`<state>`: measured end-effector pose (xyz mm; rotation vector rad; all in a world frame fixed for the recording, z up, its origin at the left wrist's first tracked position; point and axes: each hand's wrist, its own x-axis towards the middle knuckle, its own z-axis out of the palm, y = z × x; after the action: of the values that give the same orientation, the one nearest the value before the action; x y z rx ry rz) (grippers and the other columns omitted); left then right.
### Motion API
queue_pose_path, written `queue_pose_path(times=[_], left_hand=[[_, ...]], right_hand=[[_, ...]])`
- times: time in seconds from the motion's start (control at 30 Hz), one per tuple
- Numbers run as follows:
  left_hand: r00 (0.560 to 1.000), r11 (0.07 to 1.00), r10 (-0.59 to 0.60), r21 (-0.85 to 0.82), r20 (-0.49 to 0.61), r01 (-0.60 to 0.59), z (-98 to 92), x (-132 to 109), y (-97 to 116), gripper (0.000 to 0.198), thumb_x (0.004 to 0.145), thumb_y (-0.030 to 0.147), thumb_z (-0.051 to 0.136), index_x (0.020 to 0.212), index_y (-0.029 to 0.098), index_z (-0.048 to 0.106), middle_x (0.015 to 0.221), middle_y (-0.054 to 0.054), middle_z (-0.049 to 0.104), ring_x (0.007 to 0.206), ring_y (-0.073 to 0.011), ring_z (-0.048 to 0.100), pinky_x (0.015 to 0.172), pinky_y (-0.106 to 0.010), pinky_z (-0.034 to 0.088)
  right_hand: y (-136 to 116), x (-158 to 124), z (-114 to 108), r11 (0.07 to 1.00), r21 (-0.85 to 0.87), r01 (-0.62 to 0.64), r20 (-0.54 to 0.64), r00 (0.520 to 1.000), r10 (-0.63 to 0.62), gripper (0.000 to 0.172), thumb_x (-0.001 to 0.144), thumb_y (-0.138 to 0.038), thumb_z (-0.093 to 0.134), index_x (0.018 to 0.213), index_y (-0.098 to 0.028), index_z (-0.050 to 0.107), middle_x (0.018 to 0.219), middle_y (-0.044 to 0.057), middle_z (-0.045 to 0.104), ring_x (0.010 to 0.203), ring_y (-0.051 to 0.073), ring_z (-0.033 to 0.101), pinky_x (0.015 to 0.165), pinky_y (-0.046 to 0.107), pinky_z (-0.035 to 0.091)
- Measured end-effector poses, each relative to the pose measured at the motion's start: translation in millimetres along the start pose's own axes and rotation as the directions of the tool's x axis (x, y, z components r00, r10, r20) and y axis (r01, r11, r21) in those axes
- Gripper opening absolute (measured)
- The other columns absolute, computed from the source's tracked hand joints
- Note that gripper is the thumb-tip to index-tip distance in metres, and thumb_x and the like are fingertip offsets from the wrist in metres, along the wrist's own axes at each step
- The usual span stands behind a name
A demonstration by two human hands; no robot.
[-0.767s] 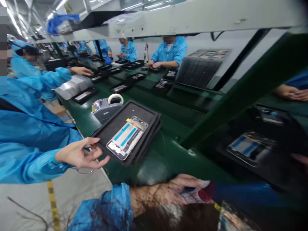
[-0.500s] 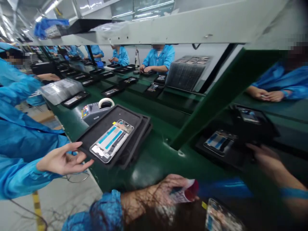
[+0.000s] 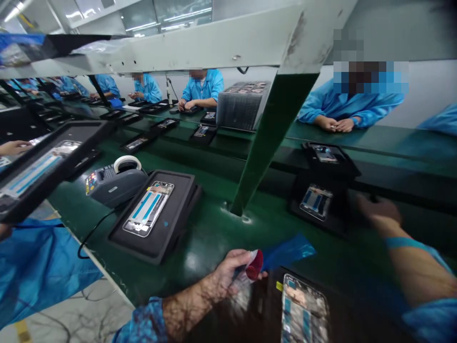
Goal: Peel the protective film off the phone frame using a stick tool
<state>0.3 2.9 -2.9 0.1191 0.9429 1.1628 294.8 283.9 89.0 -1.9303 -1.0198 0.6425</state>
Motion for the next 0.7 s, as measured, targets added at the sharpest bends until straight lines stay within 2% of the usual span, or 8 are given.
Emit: queue_pose_path(times=[0.13, 0.27, 0.33, 0.43, 0.5, 0.53, 0.6, 0.7], left_hand=[[0.999, 0.993, 0.050, 0.112, -0.017, -0.048, 1.5, -4.5, 4.6, 0.049, 0.068, 0.059, 0.098, 0.085, 0.020, 0.074, 0.076, 0.000, 0.078, 0.078, -0.0191, 0.076, 0.086, -0.040, 0.065], [0.994, 0.952, 0.100, 0.288, 0.032, -0.105, 12.1, -23.9, 20.2, 0.056, 0.058, 0.064, 0.103, 0.081, 0.019, 0.078, 0.079, -0.001, 0.081, 0.073, -0.0160, 0.073, 0.077, -0.032, 0.061], [0.985, 0.899, 0.126, 0.407, 0.117, -0.163, 20.1, -37.5, 29.9, 0.050, 0.057, 0.058, 0.106, 0.072, 0.018, 0.081, 0.087, -0.004, 0.085, 0.078, -0.0168, 0.074, 0.079, -0.029, 0.059], [0.960, 0.782, 0.127, 0.570, 0.251, -0.252, 31.4, -59.2, 37.8, 0.031, 0.062, 0.043, 0.106, 0.068, 0.019, 0.086, 0.094, -0.006, 0.089, 0.090, -0.0215, 0.080, 0.089, -0.029, 0.061], [0.941, 0.706, 0.093, 0.645, 0.324, -0.292, 36.7, -71.1, 35.5, 0.020, 0.068, 0.038, 0.102, 0.071, 0.022, 0.089, 0.098, -0.006, 0.091, 0.096, -0.0237, 0.083, 0.096, -0.030, 0.063], [0.932, 0.675, 0.072, 0.671, 0.356, -0.308, 38.5, -75.4, 32.4, 0.018, 0.071, 0.038, 0.100, 0.073, 0.024, 0.090, 0.102, -0.006, 0.091, 0.099, -0.0244, 0.084, 0.098, -0.030, 0.064], [0.909, 0.623, 0.028, 0.704, 0.415, -0.341, 40.4, -80.9, 24.1, 0.018, 0.076, 0.042, 0.097, 0.078, 0.025, 0.092, 0.109, -0.007, 0.091, 0.104, -0.0252, 0.085, 0.101, -0.031, 0.066], [0.863, 0.558, -0.045, 0.729, 0.504, -0.397, 40.1, -83.7, 13.6, 0.021, 0.080, 0.043, 0.095, 0.085, 0.022, 0.093, 0.113, -0.010, 0.091, 0.106, -0.0252, 0.087, 0.102, -0.031, 0.069]], right_hand=[[-27.7, -9.7, -26.1, 0.992, 0.125, -0.033, -0.135, 0.990, 0.050, 0.024, 0.105, -0.025, 0.071, 0.086, -0.020, 0.056, 0.079, -0.007, 0.047, 0.064, 0.010, 0.043, 0.056, 0.024, 0.038], [-34.0, -63.4, -69.3, 0.945, 0.312, 0.095, 0.049, 0.992, -0.116, 0.018, 0.100, -0.018, 0.058, 0.084, -0.024, 0.056, 0.064, -0.009, 0.030, 0.054, 0.010, 0.029, 0.053, 0.028, 0.026], [-20.6, -107.0, -93.0, 0.942, 0.316, 0.114, 0.156, 0.973, -0.170, 0.008, 0.089, -0.030, 0.069, 0.085, -0.024, 0.065, 0.057, -0.008, 0.032, 0.051, 0.011, 0.029, 0.051, 0.030, 0.023], [17.0, -174.7, -120.8, 0.979, 0.184, 0.092, 0.296, 0.944, -0.144, 0.039, 0.063, -0.055, 0.091, 0.079, -0.021, 0.081, 0.052, -0.002, 0.047, 0.049, 0.013, 0.038, 0.047, 0.030, 0.027], [44.9, -210.3, -132.8, 0.990, 0.106, 0.095, 0.357, 0.925, -0.127, 0.044, 0.056, -0.062, 0.095, 0.074, -0.023, 0.087, 0.068, 0.011, 0.070, 0.061, 0.022, 0.061, 0.051, 0.034, 0.045], [57.0, -223.9, -137.4, 0.990, 0.078, 0.116, 0.405, 0.904, -0.137, 0.046, 0.055, -0.066, 0.094, 0.077, -0.025, 0.090, 0.079, 0.014, 0.078, 0.071, 0.028, 0.070, 0.057, 0.037, 0.054], [74.0, -242.9, -145.2, 0.974, 0.062, 0.218, 0.541, 0.813, -0.217, 0.049, 0.060, -0.073, 0.091, 0.089, -0.033, 0.093, 0.099, 0.013, 0.085, 0.091, 0.036, 0.080, 0.074, 0.043, 0.067], [80.2, -256.6, -154.5, 0.931, 0.099, 0.352, 0.724, 0.616, -0.310, 0.028, 0.076, -0.066, 0.088, 0.088, -0.041, 0.092, 0.089, 0.005, 0.087, 0.080, 0.030, 0.084, 0.076, 0.036, 0.071]])
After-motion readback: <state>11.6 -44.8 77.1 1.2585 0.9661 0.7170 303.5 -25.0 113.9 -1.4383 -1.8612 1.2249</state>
